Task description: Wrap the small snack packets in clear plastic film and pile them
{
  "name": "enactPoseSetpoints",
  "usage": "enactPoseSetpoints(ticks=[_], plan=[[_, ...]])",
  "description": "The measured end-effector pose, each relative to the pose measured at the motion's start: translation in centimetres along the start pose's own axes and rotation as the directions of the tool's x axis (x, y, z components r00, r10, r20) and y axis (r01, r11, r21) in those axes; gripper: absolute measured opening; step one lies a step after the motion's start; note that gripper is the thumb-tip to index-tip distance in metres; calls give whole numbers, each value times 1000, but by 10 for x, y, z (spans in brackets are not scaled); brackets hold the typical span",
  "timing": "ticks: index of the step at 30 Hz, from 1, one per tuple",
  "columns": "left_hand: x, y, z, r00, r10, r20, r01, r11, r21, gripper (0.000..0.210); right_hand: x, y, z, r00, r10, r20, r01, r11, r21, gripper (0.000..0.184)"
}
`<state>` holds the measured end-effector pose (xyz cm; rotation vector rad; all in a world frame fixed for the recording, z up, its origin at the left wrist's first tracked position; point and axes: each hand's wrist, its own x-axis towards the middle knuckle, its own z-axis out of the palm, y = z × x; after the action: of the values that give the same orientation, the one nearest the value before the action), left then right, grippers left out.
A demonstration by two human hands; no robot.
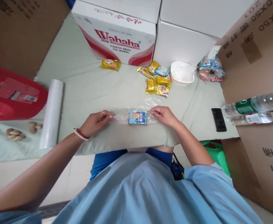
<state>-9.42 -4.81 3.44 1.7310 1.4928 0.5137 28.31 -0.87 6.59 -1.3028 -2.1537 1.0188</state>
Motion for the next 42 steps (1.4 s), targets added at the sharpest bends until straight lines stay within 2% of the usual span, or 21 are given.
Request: enactPoseSetpoints(ticks=[4, 7, 10, 12, 15, 18, 20, 22, 25, 27, 30, 32, 35, 38, 42], plan=[[16, 11, 6, 998, -57, -11, 57, 998, -25, 57, 27, 18, 7, 988, 150, 21, -149, 987, -64, 24], [18, 15, 10, 1000, -20, -22, 19, 998, -56, 67, 28, 20, 9, 989, 144, -17, -145, 983, -110, 22], [18, 13, 12, 998, -33, -61, 28, 996, -90, 71, 21, 7, 4, 996, 28, -80, -34, 996, -78, 27], [19, 11, 12, 995, -56, -77, 47, 993, -113, 70, 17, -6, 1, 993, -105, -58, 102, 993, -51, 30], [20, 6, 12, 994, -80, -81, 68, 989, -134, 65, 14, -21, 4, 963, -268, 8, 268, 961, -75, 36], [22, 2, 12, 995, -83, -57, 77, 992, -103, 51, 18, -22, 19, 957, -287, 40, 289, 944, -159, 37], [24, -1, 13, 999, -35, -38, 33, 998, -58, 49, 22, -18, 31, 961, -271, 53, 276, 940, -199, 39], [27, -2, 13, 997, 74, -27, -74, 997, -7, 60, 28, -16, 41, 962, -264, 68, 273, 938, -212, 39], [32, 3, 17, 964, 265, 6, -264, 962, 74, 74, 36, -19, 51, 963, -258, 77, 268, 943, -195, 31], [35, 10, 20, 952, 304, 32, -305, 941, 148, 73, 41, -22, 53, 964, -257, 75, 266, 949, -170, 27], [39, 19, 24, 971, 237, 44, -240, 930, 278, 41, 47, -24, 55, 968, -234, 85, 245, 957, -157, 24], [41, 22, 25, 984, 176, 19, -175, 942, 287, 26, 48, -23, 55, 976, -201, 86, 213, 962, -172, 23], [44, 21, 25, 997, 27, -70, -15, 985, 170, 33, 47, -23, 55, 982, -178, 70, 188, 966, -176, 26], [45, 19, 24, 985, -113, -128, 124, 989, 79, 32, 42, -25, 52, 970, -233, 70, 241, 961, -138, 32], [46, 19, 24, 976, -153, -153, 165, 984, 71, 37, 38, -30, 52, 937, -338, 92, 348, 927, -136, 63]])
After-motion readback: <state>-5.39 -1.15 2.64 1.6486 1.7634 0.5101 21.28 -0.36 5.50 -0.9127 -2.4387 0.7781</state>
